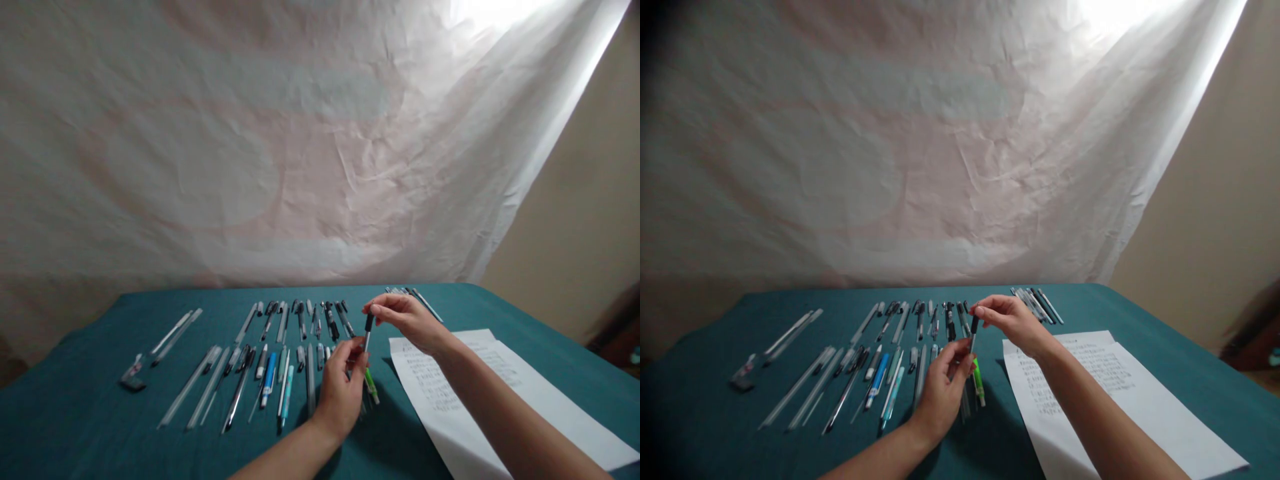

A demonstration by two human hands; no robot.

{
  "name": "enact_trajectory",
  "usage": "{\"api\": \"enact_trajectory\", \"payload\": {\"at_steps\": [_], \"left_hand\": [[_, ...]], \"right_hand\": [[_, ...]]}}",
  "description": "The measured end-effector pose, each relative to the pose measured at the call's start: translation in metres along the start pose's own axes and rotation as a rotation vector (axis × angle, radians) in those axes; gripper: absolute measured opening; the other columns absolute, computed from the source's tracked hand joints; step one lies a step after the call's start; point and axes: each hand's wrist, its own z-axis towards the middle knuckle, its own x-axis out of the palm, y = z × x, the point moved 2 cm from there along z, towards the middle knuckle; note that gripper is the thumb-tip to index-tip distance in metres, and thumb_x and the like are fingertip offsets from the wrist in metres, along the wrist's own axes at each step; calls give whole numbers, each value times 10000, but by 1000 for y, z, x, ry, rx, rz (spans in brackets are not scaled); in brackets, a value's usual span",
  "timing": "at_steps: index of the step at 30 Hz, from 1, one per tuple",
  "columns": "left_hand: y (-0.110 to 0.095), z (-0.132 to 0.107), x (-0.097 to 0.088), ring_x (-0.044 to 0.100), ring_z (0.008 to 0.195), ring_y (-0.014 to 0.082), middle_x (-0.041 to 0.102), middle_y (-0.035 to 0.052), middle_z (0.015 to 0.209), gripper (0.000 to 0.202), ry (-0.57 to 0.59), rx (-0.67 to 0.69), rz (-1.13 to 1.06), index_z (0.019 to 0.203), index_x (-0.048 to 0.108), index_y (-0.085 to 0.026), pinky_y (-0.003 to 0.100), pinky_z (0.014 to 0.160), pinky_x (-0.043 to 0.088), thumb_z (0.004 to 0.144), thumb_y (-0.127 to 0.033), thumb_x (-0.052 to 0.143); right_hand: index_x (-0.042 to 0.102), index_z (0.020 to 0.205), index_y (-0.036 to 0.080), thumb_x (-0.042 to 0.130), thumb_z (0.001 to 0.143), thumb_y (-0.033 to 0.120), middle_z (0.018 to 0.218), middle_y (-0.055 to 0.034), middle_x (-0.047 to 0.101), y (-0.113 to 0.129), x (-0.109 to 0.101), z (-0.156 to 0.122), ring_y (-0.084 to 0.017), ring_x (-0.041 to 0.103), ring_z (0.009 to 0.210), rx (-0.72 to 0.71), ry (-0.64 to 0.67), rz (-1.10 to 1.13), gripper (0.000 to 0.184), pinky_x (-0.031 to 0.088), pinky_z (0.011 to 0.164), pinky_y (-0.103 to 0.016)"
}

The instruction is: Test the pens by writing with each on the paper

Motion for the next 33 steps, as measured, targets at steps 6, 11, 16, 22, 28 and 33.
{"api": "enact_trajectory", "payload": {"at_steps": [6, 11, 16, 22, 28, 33], "left_hand": [[3, 0, -1, 572, 924, 191, 600, 83, 1021, 280, -12, -2, -14, 1078, 554, -181, 300, 806, 443, 855, -324, 464], [7, 0, 0, 586, 858, 171, 603, 67, 991, 267, -15, -13, -24, 1081, 548, -198, 290, 779, 448, 852, -314, 474], [6, 0, 0, 582, 863, 174, 598, 69, 987, 264, -19, 4, -23, 1070, 553, -194, 288, 772, 449, 849, -317, 478], [3, 0, 0, 587, 853, 182, 599, 75, 984, 282, -32, -13, -17, 1077, 555, -185, 310, 777, 457, 843, -325, 482], [-2, -1, 0, 590, 815, 172, 604, 73, 974, 286, -21, -2, -22, 1089, 558, -189, 300, 744, 470, 842, -309, 482], [1, 1, 0, 589, 853, 179, 597, 81, 1010, 288, -36, -9, -36, 1092, 555, -185, 303, 764, 465, 840, -309, 487]], "right_hand": [[638, 970, 168, 607, 741, 405, 962, -82, 637, 2, 2, -1, -165, 575, 822, 30, 50, 100, 331, 466, 672, -290], [672, 901, 155, 609, 738, 400, 947, -85, 651, -1, 4, -1, -152, 574, 783, 28, 47, 96, 301, 459, 670, -283], [647, 778, 147, 665, 691, 375, 788, -41, 648, -6, 4, 0, -96, 532, 628, 32, -43, 127, 245, 430, 585, -232], [657, 923, 152, 595, 743, 425, 937, -82, 643, -8, 6, 0, -145, 564, 782, 55, 34, 146, 333, 441, 645, -257], [631, 740, 145, 667, 679, 398, 680, -14, 613, -10, 2, 1, -91, 502, 586, 37, -80, 65, 263, 409, 559, -226], [647, 979, 151, 577, 761, 418, 977, -93, 632, -7, 6, 0, -144, 560, 803, 52, 43, 157, 352, 443, 647, -256]]}}
